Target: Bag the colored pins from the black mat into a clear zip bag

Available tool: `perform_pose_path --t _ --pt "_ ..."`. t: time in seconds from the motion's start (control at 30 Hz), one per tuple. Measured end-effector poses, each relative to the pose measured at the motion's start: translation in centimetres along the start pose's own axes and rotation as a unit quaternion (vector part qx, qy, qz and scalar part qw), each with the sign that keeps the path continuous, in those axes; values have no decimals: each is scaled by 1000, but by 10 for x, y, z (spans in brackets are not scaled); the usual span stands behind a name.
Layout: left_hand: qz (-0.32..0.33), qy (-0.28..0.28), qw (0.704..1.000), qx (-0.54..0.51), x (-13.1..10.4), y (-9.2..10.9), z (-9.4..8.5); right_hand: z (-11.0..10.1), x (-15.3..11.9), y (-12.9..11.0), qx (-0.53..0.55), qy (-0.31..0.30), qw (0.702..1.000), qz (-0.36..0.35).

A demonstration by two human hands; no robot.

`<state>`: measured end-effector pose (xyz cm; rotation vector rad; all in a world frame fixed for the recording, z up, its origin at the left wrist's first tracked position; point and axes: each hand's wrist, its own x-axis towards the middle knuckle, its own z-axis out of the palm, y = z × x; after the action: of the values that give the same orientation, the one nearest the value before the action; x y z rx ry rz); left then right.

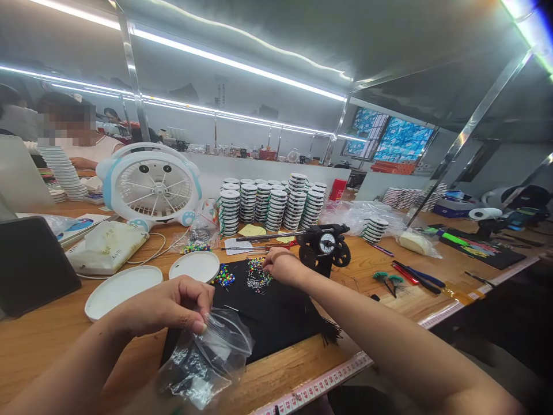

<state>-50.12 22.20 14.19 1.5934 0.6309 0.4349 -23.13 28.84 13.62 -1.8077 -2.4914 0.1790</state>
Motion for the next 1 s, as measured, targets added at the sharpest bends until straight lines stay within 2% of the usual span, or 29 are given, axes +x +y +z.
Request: perform_pose_path --t 0.2,0.5,0.67,0.83,1.0 --pt "-2 -4 1000 -6 1 2 1 5 -4 5 30 -2 999 -22" --pt "-7 1 1000 8 0 0 0 12 10 3 12 -27 998 47" --pt "-6 -2 1000 7 1 0 0 6 6 -3 9 -20 999 50" --pt "-8 2 1000 13 1 2 0 2 2 -4 19 -10 999 26" --pt "-4 -3 1000 7 1 1 0 5 -2 -1 45 -13 998 -33"
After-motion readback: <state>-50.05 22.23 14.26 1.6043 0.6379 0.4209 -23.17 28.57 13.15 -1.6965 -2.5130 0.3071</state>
